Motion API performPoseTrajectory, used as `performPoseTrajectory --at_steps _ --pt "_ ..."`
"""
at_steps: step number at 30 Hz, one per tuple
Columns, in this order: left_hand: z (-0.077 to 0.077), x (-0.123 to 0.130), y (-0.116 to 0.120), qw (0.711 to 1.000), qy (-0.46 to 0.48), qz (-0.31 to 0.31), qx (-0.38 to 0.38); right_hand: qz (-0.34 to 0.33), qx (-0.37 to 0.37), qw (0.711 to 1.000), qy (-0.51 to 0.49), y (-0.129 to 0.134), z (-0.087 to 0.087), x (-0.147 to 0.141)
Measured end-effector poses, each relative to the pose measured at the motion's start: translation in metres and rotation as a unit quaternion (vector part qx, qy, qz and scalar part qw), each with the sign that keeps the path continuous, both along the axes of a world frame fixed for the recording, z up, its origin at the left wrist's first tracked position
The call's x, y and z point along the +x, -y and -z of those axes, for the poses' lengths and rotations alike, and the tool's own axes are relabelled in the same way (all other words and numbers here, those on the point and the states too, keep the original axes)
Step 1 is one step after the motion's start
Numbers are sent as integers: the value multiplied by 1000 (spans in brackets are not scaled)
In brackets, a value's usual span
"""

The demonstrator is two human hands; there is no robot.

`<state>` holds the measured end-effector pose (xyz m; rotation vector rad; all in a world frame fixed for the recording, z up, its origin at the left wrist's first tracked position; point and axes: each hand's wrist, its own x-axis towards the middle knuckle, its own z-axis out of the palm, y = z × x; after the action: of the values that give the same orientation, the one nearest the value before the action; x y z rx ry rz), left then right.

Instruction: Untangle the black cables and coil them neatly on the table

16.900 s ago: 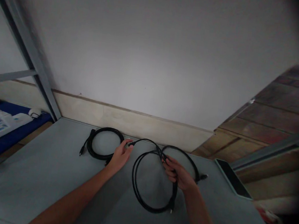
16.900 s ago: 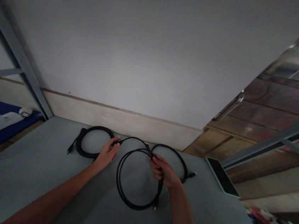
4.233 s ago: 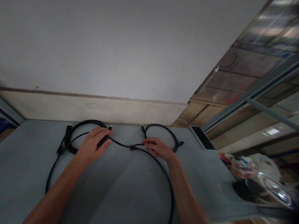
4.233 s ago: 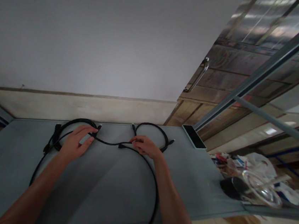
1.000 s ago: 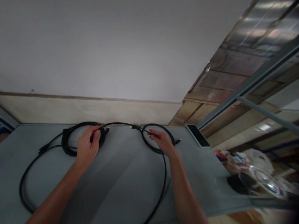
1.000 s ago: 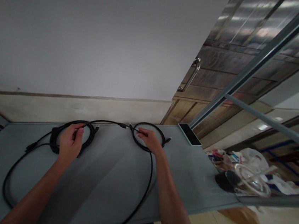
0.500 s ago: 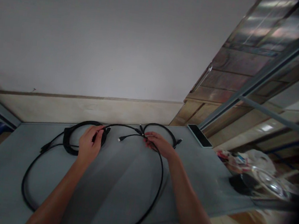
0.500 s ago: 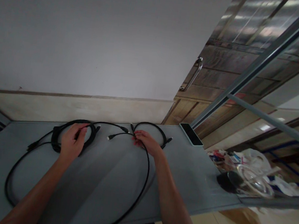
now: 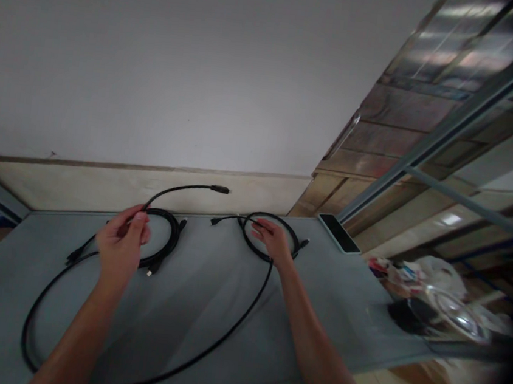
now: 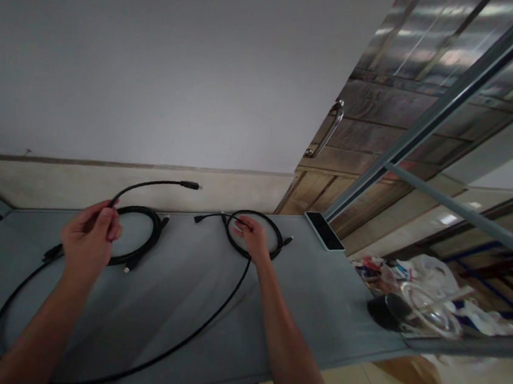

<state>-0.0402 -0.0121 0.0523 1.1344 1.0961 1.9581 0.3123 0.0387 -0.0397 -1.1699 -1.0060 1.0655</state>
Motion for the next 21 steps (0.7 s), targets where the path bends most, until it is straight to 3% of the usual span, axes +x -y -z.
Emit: performPoseTrajectory --at_steps 3,6,9,11,13,15,17,19,21 --pt "-33 -11 4 997 46 5 57 61 -27 996 63 -2 -1 17" --pt "-68 -22 10 998 8 2 55 86 -67 975 191 -2 -3 29" --pt "-101 -29 15 998 -35 -5 56 96 -60 955 276 -2 -4 28" --pt "-120 -32 14 999 -26 27 36 73 -55 961 262 -1 -5 23" --pt "-135 -34 10 997 23 78 5 27 -56 980 188 1 -6 18" --pt "-141 -34 1 986 90 134 -32 -14 -55 994 91 3 -6 17" --pt "-135 -32 -8 969 157 179 -64 -40 -38 998 16 3 -5 19" --pt "-119 -28 -18 952 211 206 -86 -29 -13 999 -14 1 -3 23" --pt "-99 -26 -25 942 236 214 -103 5 -10 1000 18 -1 -1 28"
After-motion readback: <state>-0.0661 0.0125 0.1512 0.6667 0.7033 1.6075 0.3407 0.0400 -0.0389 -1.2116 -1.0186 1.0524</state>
